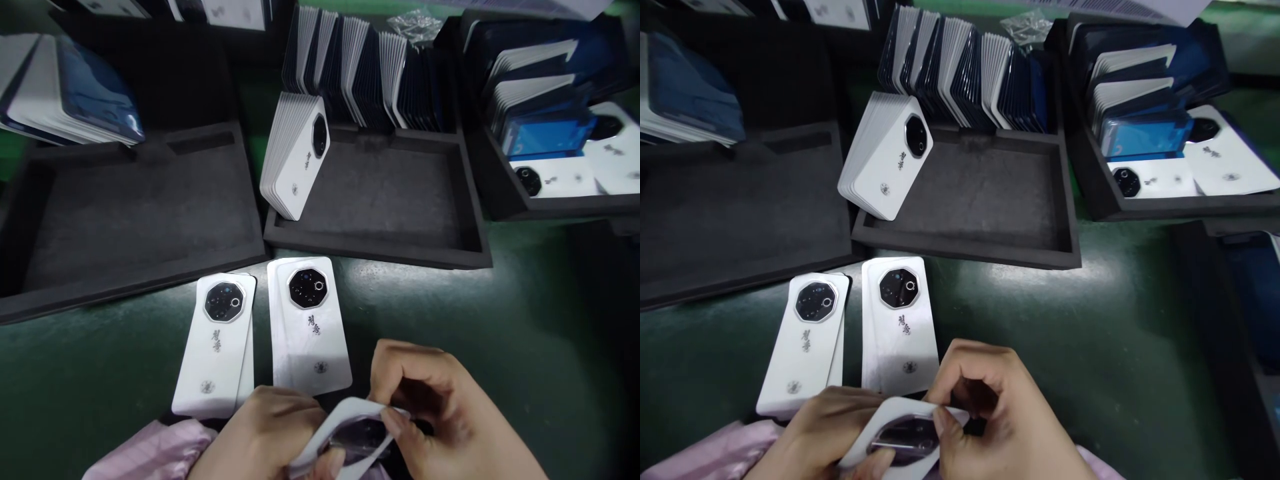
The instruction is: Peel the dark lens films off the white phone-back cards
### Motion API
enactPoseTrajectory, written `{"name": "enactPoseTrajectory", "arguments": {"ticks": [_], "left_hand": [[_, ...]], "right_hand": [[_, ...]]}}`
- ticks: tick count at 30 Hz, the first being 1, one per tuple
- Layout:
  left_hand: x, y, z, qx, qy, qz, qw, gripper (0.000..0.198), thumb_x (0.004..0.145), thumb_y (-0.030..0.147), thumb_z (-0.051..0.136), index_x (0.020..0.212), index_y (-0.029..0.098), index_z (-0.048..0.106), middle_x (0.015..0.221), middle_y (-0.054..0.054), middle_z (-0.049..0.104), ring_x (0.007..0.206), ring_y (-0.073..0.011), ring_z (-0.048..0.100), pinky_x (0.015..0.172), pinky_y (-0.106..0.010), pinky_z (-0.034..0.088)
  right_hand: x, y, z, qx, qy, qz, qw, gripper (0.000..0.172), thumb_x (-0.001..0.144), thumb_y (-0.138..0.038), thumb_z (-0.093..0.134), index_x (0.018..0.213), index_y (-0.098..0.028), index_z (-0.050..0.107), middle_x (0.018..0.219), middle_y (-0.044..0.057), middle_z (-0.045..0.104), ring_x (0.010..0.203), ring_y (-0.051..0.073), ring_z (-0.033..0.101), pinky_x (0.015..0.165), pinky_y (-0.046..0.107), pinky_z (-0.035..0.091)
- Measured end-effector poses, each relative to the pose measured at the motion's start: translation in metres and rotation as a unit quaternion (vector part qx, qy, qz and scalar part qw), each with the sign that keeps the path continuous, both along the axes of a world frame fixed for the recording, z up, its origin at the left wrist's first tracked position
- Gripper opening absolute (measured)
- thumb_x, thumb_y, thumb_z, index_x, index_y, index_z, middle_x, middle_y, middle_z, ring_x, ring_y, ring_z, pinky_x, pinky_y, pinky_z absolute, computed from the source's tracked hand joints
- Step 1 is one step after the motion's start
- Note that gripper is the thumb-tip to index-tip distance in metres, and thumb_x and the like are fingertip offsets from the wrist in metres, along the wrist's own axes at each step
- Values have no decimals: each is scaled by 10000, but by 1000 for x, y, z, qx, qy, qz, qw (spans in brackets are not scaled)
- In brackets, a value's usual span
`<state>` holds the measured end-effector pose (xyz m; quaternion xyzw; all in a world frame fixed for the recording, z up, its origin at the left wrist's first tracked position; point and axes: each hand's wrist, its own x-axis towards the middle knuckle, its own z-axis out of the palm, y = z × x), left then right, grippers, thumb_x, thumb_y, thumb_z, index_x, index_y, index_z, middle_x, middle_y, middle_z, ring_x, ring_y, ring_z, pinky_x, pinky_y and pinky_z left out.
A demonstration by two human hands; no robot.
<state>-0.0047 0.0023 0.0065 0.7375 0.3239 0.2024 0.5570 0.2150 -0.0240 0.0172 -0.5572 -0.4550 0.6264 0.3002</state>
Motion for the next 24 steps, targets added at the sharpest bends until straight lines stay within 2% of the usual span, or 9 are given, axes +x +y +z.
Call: {"name": "enactPoseTrajectory", "arguments": {"ticks": [6,9,14,20,24], "left_hand": [[-4,3,-1,-97,0,-49,994,471,1095,511,390,720,228,398,607,49,458,506,-106,497,507,-235,363],[-7,3,0,-141,1,-62,988,454,1094,502,394,728,238,345,631,51,439,527,-109,463,521,-245,343],[-10,6,-2,-176,3,-78,981,475,1082,543,393,725,241,314,638,54,401,535,-109,406,512,-256,297],[-10,6,-4,-179,9,-99,979,487,1070,585,379,727,244,319,632,57,382,524,-108,384,507,-261,287],[-11,2,-3,-164,36,-98,981,421,1061,454,438,715,246,320,626,61,376,520,-114,388,516,-267,303]], "right_hand": [[0,1,-2,-30,30,21,999,127,767,-144,648,662,-193,596,653,-48,534,550,68,418,481,223,296],[1,2,-5,-35,55,28,997,135,774,-151,679,666,-185,605,662,-46,534,553,64,419,480,214,297],[2,5,-4,-49,63,35,996,138,768,-156,691,655,-175,614,652,-40,541,542,63,438,470,203,300],[1,5,-6,-41,55,44,997,167,764,-141,709,646,-177,596,647,-50,529,537,56,416,469,199,289],[0,5,-6,-37,34,48,998,189,737,-97,714,647,-183,573,652,-55,517,537,55,391,467,208,265]]}}
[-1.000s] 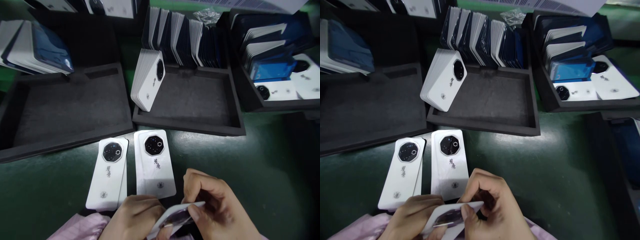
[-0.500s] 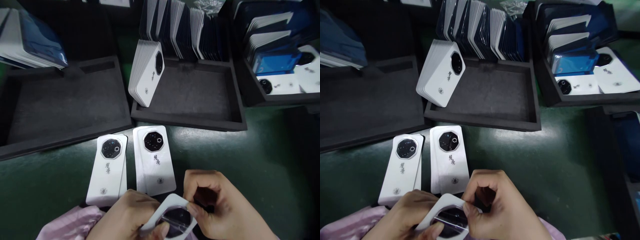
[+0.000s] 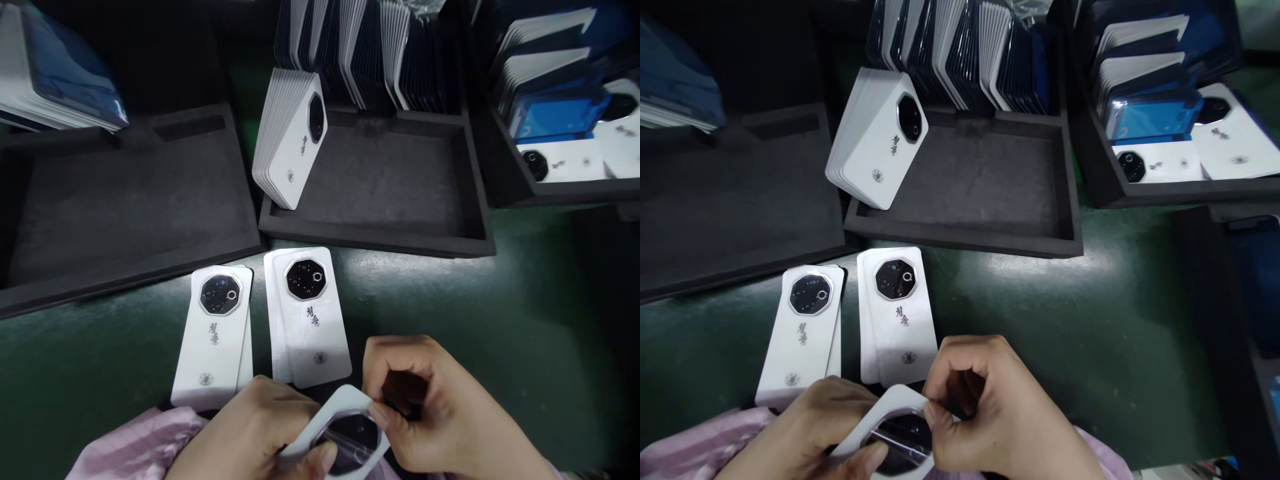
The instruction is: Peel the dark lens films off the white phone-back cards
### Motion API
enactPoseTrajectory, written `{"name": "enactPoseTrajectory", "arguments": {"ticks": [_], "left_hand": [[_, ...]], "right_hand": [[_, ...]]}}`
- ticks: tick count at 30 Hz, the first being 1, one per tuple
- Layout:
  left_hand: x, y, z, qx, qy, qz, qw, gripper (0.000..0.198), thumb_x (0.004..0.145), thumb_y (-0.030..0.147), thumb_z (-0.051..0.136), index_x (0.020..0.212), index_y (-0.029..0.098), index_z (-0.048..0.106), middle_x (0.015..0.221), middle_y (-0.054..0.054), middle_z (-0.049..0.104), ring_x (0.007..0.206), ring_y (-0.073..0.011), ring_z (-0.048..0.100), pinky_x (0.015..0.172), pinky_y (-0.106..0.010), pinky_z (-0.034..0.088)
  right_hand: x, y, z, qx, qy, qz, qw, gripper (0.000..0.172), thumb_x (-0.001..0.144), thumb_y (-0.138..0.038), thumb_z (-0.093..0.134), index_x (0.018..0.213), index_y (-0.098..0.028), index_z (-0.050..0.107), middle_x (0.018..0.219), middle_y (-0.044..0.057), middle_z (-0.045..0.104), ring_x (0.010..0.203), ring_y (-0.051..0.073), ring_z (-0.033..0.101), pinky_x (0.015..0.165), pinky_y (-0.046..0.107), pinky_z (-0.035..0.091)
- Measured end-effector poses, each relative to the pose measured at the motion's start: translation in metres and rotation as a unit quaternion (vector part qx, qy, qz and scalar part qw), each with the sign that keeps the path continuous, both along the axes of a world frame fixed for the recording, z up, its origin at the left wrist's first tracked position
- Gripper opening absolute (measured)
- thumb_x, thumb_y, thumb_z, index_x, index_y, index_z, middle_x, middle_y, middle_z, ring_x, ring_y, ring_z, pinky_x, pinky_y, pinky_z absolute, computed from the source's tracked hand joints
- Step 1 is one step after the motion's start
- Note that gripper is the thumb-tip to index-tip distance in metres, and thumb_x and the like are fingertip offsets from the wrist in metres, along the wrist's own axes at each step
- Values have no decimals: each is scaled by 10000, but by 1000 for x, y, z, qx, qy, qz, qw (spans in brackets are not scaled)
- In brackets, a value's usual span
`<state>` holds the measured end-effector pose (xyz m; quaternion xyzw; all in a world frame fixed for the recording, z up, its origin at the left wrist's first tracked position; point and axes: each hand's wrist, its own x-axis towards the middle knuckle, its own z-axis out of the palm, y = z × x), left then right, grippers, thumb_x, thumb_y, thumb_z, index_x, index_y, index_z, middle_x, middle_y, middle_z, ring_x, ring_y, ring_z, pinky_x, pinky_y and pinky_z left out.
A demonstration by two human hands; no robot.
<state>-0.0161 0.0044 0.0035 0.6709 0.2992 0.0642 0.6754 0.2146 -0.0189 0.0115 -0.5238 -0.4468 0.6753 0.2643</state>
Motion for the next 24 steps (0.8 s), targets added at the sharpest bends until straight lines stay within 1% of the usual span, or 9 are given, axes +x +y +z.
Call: {"name": "enactPoseTrajectory", "arguments": {"ticks": [2,5,9,12,15,20,24], "left_hand": [[-1,-1,1,-2,15,-3,1000,372,1037,363,471,713,244,332,632,60,400,531,-116,420,528,-266,316],[0,-1,2,-26,10,4,1000,352,1040,337,488,729,240,356,665,53,428,572,-121,454,555,-264,337],[2,2,4,-63,-38,23,997,350,1068,364,489,767,249,353,693,59,380,578,-113,392,546,-260,307],[3,2,4,-71,-44,33,996,351,1065,339,498,767,252,335,694,60,364,579,-113,373,547,-261,299],[2,0,2,-64,-38,29,997,355,1057,329,499,754,248,332,686,58,379,580,-115,386,550,-262,309],[0,-3,-2,-45,-9,23,999,393,1056,402,486,729,240,341,654,53,396,559,-116,422,540,-266,320],[1,-1,-1,-32,-13,30,999,376,1063,385,476,735,238,363,661,50,412,568,-120,451,553,-263,337]], "right_hand": [[0,1,0,0,0,-1,1000,198,740,-88,709,650,-187,563,654,-56,514,542,56,389,469,211,264],[-1,2,0,-5,6,-5,1000,196,749,-81,687,656,-192,555,654,-58,510,548,61,391,477,217,272],[0,1,1,-15,22,-15,1000,170,790,-127,669,675,-195,562,660,-55,506,552,68,386,480,229,276],[1,-1,2,-26,36,-13,999,179,816,-159,682,688,-195,563,675,-55,503,561,68,388,489,232,284],[1,-1,3,-29,31,-11,999,210,794,-123,700,670,-192,546,669,-61,491,559,62,385,488,226,282],[0,-1,2,-17,25,-14,999,209,766,-92,704,663,-191,551,661,-62,500,557,63,383,483,223,275],[0,-2,2,-14,23,-19,999,206,759,-63,690,669,-193,558,673,-58,507,566,67,392,488,224,276]]}}
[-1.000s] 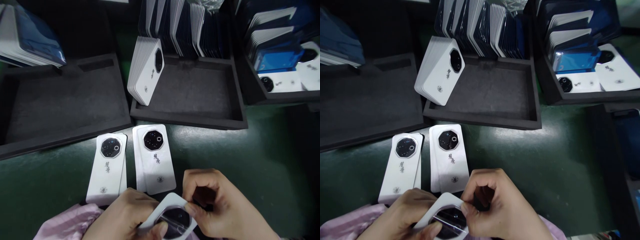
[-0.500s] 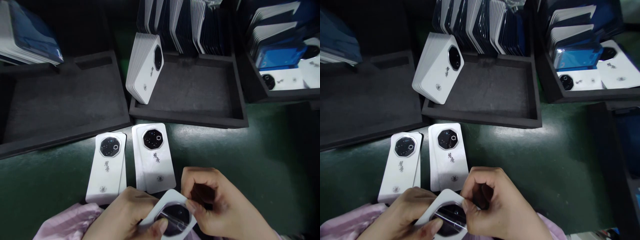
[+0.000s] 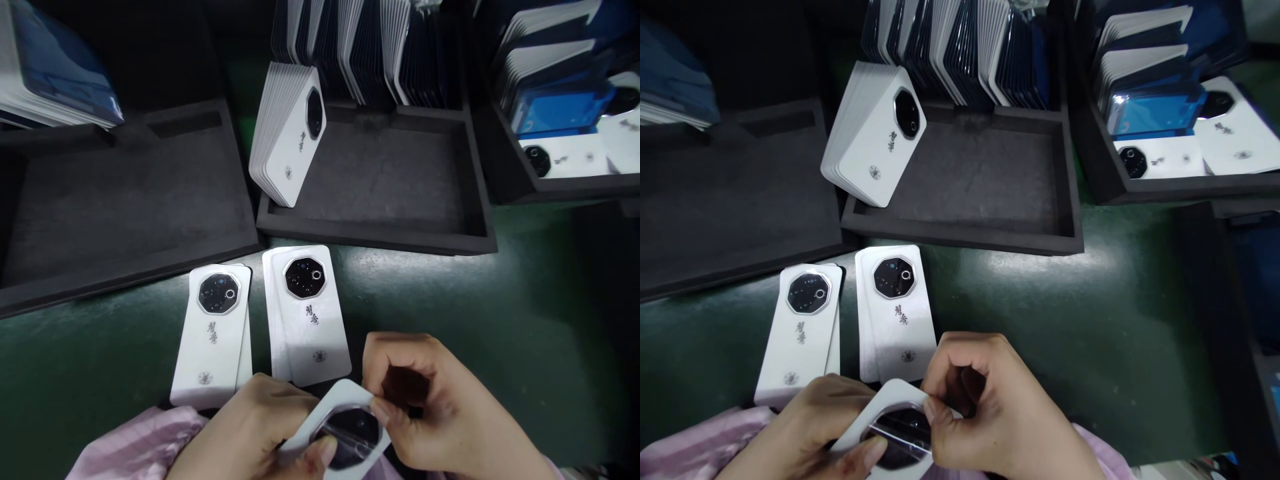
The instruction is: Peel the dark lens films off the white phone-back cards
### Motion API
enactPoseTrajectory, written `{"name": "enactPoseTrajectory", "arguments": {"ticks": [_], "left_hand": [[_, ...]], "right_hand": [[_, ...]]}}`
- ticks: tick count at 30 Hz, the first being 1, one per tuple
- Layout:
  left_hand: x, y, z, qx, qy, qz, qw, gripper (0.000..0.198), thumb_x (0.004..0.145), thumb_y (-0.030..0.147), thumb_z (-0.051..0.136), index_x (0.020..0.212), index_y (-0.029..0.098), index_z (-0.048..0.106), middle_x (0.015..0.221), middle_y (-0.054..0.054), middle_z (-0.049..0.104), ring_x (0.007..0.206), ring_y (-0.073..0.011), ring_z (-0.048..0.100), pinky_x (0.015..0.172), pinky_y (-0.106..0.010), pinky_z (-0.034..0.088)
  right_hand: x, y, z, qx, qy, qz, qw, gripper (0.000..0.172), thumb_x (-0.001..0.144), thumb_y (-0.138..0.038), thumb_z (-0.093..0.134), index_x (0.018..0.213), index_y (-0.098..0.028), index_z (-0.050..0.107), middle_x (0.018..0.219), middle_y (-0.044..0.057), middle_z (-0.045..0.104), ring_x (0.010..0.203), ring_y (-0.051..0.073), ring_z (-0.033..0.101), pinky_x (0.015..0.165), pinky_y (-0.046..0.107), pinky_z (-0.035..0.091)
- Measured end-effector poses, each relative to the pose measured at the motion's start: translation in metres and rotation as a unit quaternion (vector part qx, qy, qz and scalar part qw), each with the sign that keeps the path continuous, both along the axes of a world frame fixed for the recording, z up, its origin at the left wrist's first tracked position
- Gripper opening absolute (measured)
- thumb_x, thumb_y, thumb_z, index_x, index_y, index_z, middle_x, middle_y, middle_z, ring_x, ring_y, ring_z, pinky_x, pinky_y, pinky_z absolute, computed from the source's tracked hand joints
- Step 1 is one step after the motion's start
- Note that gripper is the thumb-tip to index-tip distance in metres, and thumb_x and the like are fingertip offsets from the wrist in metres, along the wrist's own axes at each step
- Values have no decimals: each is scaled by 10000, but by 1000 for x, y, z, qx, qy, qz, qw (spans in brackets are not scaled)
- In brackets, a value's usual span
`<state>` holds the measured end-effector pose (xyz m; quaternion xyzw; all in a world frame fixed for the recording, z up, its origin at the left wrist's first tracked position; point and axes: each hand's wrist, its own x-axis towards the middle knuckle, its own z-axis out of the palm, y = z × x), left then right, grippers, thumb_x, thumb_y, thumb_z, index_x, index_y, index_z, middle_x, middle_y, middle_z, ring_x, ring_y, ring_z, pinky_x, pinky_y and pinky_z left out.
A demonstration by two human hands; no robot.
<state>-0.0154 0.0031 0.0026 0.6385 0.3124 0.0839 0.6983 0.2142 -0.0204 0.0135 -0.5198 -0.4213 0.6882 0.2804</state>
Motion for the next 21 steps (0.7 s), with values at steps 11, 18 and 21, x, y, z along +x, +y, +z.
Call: {"name": "enactPoseTrajectory", "arguments": {"ticks": [11,18,21], "left_hand": [[9,5,8,78,-29,61,995,443,1086,416,458,694,230,370,628,60,388,521,-99,411,503,-240,307],[18,20,33,266,-34,161,950,487,1076,389,485,624,208,508,528,41,546,460,-111,538,466,-202,397],[23,29,39,346,-109,195,911,455,1068,401,490,663,208,571,549,20,622,441,-116,588,431,-190,424]], "right_hand": [[-4,3,1,-3,16,-32,999,237,758,-97,698,649,-193,511,661,-67,476,555,60,362,486,220,265],[-17,30,39,106,56,-82,989,198,912,-296,625,747,-204,567,720,-34,507,630,105,439,580,240,355],[-27,37,64,167,80,-92,978,280,936,-436,645,780,-211,589,760,-22,501,664,123,431,612,269,329]]}}
